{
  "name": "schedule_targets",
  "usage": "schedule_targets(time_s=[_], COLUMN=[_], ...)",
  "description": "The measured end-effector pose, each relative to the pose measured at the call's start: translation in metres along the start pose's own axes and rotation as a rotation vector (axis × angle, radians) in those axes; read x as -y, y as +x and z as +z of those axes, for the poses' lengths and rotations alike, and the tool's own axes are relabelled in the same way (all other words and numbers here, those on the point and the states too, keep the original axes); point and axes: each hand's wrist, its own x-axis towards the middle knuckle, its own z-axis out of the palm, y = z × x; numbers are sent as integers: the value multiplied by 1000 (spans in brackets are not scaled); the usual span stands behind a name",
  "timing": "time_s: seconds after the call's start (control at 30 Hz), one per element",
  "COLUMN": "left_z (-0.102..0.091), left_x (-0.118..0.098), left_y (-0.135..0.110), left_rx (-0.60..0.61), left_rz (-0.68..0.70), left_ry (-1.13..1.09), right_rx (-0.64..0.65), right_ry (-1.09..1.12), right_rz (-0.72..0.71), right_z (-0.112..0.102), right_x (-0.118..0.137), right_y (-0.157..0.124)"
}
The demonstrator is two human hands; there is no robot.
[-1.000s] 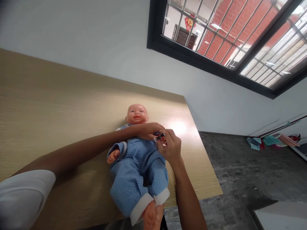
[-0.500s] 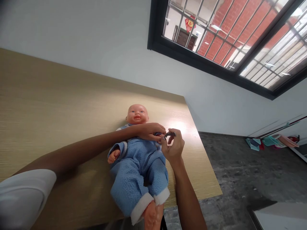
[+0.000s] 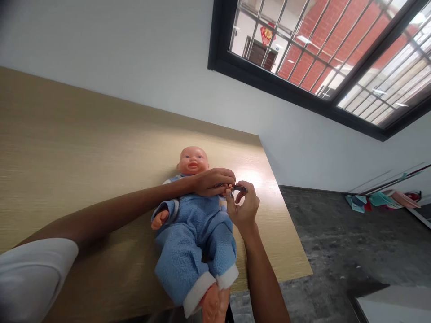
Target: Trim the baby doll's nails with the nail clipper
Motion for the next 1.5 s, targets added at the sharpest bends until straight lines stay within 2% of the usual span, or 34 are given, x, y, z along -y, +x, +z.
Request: schedule_targets(time_s=[0.33, 0.5, 0.73, 0.97, 1.1, 1.3, 1.5], left_z=[0, 1, 1, 1, 1, 0, -2], left_x=[1, 3, 5, 7, 8, 7, 5], left_y=[0, 1, -1, -2, -2, -2, -1], left_rx=[-31, -28, 43, 126, 134, 122, 33], left_rz=[33, 24, -72, -148, -162, -133, -58], left_ry=[0, -9, -69, -115, -134, -141, -202], right_rx=[11, 20, 1, 52, 80, 140, 170], right_ry=[31, -8, -42, 26, 51, 63, 84], right_rz=[-124, -123, -132, -121, -153, -184, -177], right_z=[2, 1, 1, 1, 1, 0, 0], right_x=[-3, -3, -1, -3, -4, -3, -5], right_y=[-1, 0, 0, 0, 1, 2, 0])
